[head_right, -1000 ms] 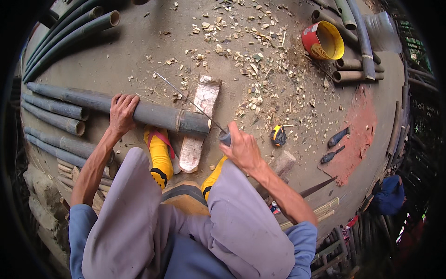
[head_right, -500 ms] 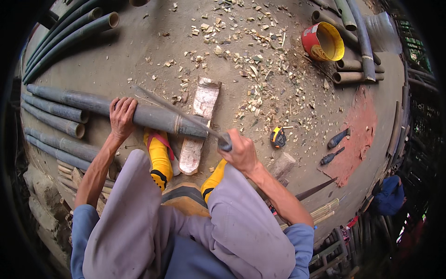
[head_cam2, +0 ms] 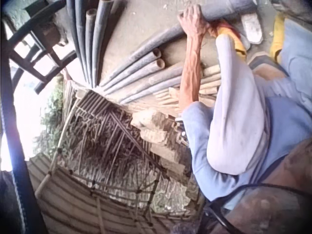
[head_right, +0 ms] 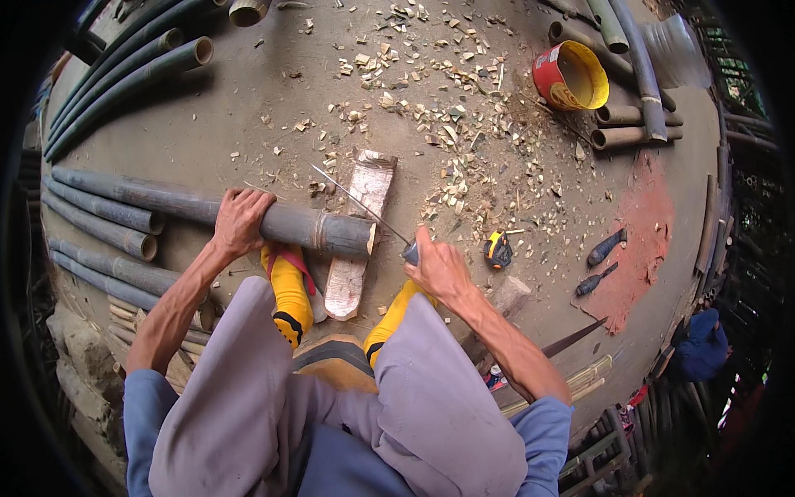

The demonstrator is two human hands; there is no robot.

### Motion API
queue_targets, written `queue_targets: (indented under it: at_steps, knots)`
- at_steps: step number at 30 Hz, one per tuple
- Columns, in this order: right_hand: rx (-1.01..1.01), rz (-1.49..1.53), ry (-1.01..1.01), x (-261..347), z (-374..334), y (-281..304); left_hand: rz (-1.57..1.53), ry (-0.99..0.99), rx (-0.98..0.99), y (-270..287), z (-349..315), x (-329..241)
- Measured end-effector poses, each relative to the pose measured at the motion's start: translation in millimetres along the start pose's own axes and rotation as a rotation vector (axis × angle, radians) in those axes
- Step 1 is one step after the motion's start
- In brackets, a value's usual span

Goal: The person selects a bamboo pole, positions it on a wooden support, and uses a machete to carve a notch around its circumference by striking and rotating the pole.

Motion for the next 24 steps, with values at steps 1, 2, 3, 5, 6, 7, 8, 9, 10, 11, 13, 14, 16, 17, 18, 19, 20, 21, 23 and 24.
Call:
queue_targets:
  at_steps: [1,2,3,5,6,7,8,9,10,11,13,14,16,17,18,19,20,21,23,24]
  knots:
    - [-0.088,0.086,0.067,19,-14,8,-0.002,0.002,-0.005,-2,-7,-1]
    - [-0.176,0.164,0.142,39,-24,18,-0.004,0.013,-0.018,-2,-10,-3]
    - [-0.28,0.245,0.227,56,-28,30,0.01,0.021,-0.043,2,-8,-2]
    - [-0.315,0.244,0.297,59,-29,32,0.026,0.035,-0.037,3,-8,-6]
    - [-0.293,0.182,0.283,42,-25,18,0.042,0.022,-0.037,7,-5,-6]
    - [-0.269,0.117,0.27,26,-21,4,0.03,0.02,-0.042,9,-4,-7]
    - [-0.177,-0.044,0.075,2,-10,-11,0.024,0.011,-0.055,8,1,-6]
    - [-0.161,-0.006,0.091,6,-11,-9,0.014,0.018,-0.054,4,-3,-5]
    - [-0.138,0.032,0.105,13,-13,-3,0.022,0.023,-0.094,2,-9,-7]
    - [-0.115,0.069,0.118,22,-16,5,0.023,0.028,-0.137,2,-13,-5]
    - [-0.288,0.207,0.249,58,-26,36,0.018,0.044,-0.235,4,-13,-7]
    - [-0.364,0.283,0.304,69,-36,43,0.021,0.041,-0.236,0,-18,-11]
    - [-0.321,0.233,0.311,53,-30,28,0.052,0.014,-0.265,1,-16,-9]
    - [-0.305,0.206,0.313,38,-24,16,0.04,0.02,-0.251,1,-15,-9]
    - [-0.06,-0.055,0.029,17,-3,-3,0.033,0.03,-0.239,2,-12,-9]
    - [-0.065,-0.019,0.03,10,-6,-1,0.026,0.04,-0.227,1,-10,-8]
    - [-0.069,0.017,0.031,2,-12,2,0.033,0.024,-0.252,-1,-12,-8]
    - [-0.062,0.059,0.045,7,-9,7,0.054,0.032,-0.296,2,-13,-2]
    - [-0.2,0.227,0.147,41,-17,26,0.044,0.042,-0.364,-2,-20,-9]
    - [-0.292,0.307,0.214,62,-26,36,0.059,0.028,-0.392,1,-25,-12]
Point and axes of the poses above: each hand's wrist, its own z-axis towards the middle knuckle, its own y-axis out of the back of the hand, x = y × z, the point moved 6 cm from there along z, towards the middle knuckle
